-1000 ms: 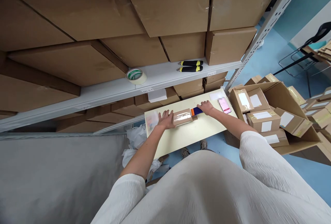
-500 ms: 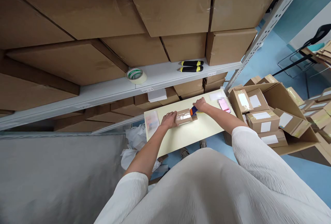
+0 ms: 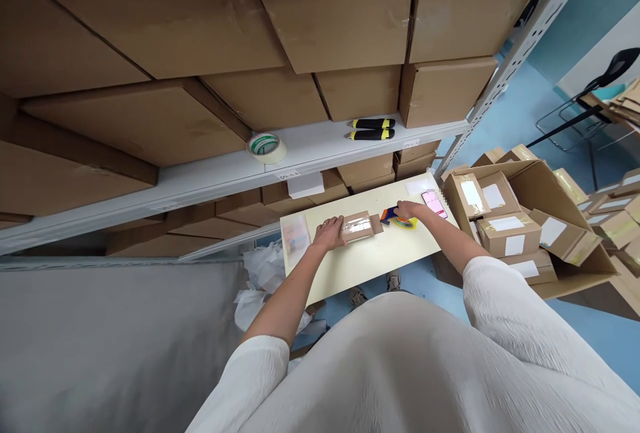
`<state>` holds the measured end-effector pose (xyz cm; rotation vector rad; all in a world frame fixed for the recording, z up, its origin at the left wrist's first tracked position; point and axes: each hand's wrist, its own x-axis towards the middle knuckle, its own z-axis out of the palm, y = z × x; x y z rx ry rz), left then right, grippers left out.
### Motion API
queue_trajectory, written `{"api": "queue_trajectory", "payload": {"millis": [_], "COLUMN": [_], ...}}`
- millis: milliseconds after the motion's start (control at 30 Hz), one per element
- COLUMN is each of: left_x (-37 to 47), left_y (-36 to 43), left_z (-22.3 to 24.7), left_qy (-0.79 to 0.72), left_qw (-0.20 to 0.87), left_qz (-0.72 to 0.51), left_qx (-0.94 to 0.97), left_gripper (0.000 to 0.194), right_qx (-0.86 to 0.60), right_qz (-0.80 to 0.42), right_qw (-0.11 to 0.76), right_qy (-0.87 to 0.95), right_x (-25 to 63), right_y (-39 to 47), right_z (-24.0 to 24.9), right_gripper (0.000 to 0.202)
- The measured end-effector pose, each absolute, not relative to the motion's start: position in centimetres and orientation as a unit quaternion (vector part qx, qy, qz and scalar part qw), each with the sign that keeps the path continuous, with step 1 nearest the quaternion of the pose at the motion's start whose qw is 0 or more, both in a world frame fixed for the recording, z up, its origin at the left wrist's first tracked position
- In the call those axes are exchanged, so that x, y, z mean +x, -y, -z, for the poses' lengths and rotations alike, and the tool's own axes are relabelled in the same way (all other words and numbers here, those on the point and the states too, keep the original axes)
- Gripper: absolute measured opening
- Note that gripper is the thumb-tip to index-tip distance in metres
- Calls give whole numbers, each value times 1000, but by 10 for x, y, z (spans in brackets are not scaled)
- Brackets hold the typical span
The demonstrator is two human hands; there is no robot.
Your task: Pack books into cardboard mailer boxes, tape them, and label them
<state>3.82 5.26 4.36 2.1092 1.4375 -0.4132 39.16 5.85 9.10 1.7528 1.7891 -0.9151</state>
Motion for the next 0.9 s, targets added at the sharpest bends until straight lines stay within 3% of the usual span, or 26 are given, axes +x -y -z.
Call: {"api": "queue_trajectory", "payload": {"millis": [167,400,533,733,900], "left_x": [39,38,38,37,34], "left_y": [-54,-48,-38,-19,-10], "left_z": [-44,-43,-43,-43,-41], "left_qy": [-535,-537,-542,-543,-557], "left_qw": [270,267,260,245,244], "left_qz": [157,148,134,109,93], "left_qx": [785,786,788,795,788], "left_gripper": [108,105,104,106,107], "right_qx": [671,726,742,724,747], "right_qz": [296,179,174,167,126], "right_qw": [157,132,142,211,170], "right_qy": [-662,-650,-632,-635,-630], "right_x": [412,394,386,377,359], "right_y": [-31,3,11,19,21], "right_z": [-84,-44,-27,-18,-30], "right_gripper": [51,50,52,74,60]}}
